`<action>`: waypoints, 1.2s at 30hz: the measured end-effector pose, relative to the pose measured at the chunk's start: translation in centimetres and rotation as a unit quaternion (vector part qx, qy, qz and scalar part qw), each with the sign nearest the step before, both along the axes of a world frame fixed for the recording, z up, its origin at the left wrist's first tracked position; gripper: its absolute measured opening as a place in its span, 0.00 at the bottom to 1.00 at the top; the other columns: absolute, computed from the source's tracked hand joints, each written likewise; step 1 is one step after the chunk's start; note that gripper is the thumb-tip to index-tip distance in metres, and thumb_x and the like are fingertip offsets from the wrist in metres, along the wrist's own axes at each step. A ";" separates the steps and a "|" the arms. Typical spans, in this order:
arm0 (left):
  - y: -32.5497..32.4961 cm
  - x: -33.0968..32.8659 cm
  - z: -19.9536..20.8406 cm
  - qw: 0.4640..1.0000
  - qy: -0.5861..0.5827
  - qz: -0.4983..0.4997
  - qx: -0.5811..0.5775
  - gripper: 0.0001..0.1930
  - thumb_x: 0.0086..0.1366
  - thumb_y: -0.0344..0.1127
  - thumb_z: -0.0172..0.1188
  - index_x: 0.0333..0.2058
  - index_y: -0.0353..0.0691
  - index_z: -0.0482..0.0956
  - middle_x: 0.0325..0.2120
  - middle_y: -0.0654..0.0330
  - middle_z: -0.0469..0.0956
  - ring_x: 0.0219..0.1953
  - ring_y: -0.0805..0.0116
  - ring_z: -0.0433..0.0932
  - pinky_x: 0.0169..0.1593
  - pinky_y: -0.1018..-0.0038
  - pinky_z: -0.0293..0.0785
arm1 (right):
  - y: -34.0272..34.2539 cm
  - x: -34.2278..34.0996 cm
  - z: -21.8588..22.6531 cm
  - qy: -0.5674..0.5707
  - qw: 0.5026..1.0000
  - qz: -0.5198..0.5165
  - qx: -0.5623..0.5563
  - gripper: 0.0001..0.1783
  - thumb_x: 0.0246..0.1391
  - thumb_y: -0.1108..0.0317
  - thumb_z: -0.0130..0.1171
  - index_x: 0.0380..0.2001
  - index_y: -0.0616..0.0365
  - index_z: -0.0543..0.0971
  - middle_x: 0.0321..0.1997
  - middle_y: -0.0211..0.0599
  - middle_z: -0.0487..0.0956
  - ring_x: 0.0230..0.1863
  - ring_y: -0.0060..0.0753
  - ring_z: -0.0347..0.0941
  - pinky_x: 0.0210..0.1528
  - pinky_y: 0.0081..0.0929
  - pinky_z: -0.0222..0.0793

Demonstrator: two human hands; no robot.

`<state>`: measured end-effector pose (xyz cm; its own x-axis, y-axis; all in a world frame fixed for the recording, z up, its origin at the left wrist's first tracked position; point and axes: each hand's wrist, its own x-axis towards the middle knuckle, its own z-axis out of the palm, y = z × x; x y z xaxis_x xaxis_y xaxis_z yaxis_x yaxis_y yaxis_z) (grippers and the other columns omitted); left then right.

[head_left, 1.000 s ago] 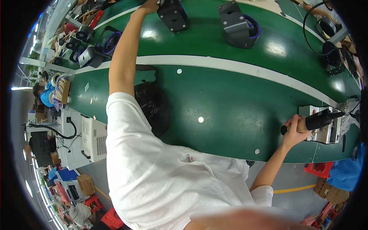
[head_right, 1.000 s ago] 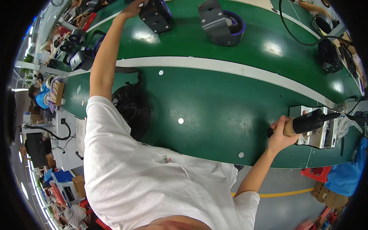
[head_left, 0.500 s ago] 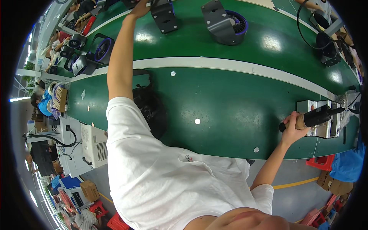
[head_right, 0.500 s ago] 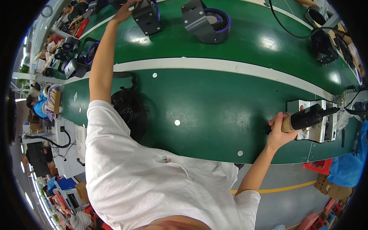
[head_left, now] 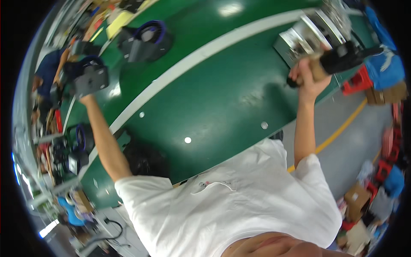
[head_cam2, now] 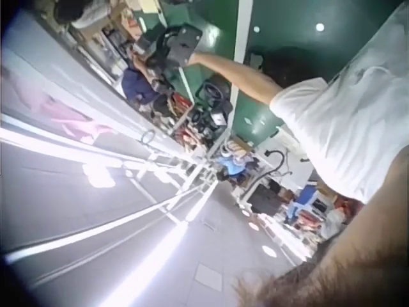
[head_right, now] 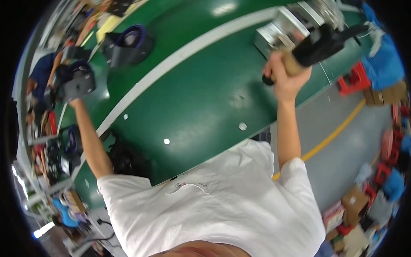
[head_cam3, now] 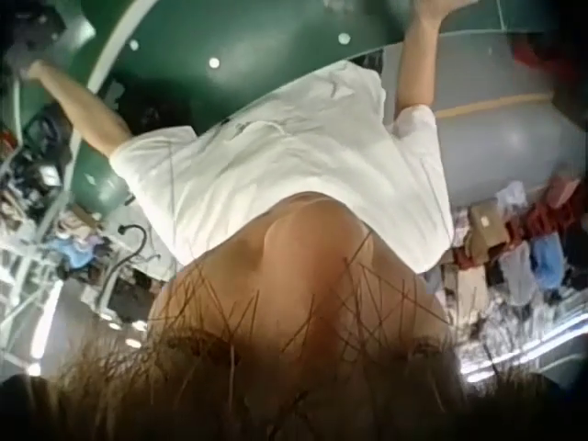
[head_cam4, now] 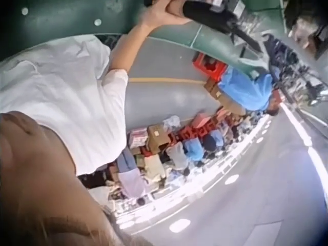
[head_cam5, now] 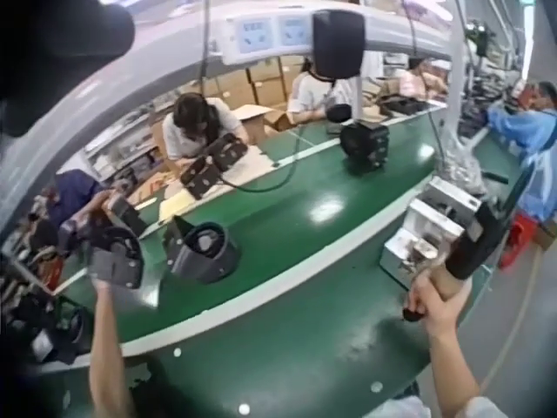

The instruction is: The person assembles electronic components by securing internal components into an electronic housing with screws using an electric screwdriver.

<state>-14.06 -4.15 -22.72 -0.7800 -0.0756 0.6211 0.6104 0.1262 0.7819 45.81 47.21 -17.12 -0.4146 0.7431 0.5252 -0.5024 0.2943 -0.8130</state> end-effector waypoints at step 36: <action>35.5 42.0 4.1 0.847 0.094 -0.511 -0.115 0.36 0.38 0.27 0.79 0.53 0.52 0.85 0.55 0.53 0.76 0.55 0.50 0.76 0.57 0.59 0.75 | 4.2 -4.6 5.0 -0.120 0.984 -0.109 -0.068 0.30 0.59 0.76 0.57 0.63 0.68 0.63 0.22 0.35 0.72 0.14 0.25 0.69 0.17 0.24 0.68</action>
<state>27.92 31.35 -18.58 -0.2516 0.7194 0.6474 0.6041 -0.4059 0.6858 41.17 51.37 -12.11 -0.3368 0.8852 0.3208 -0.2278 0.2540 -0.9400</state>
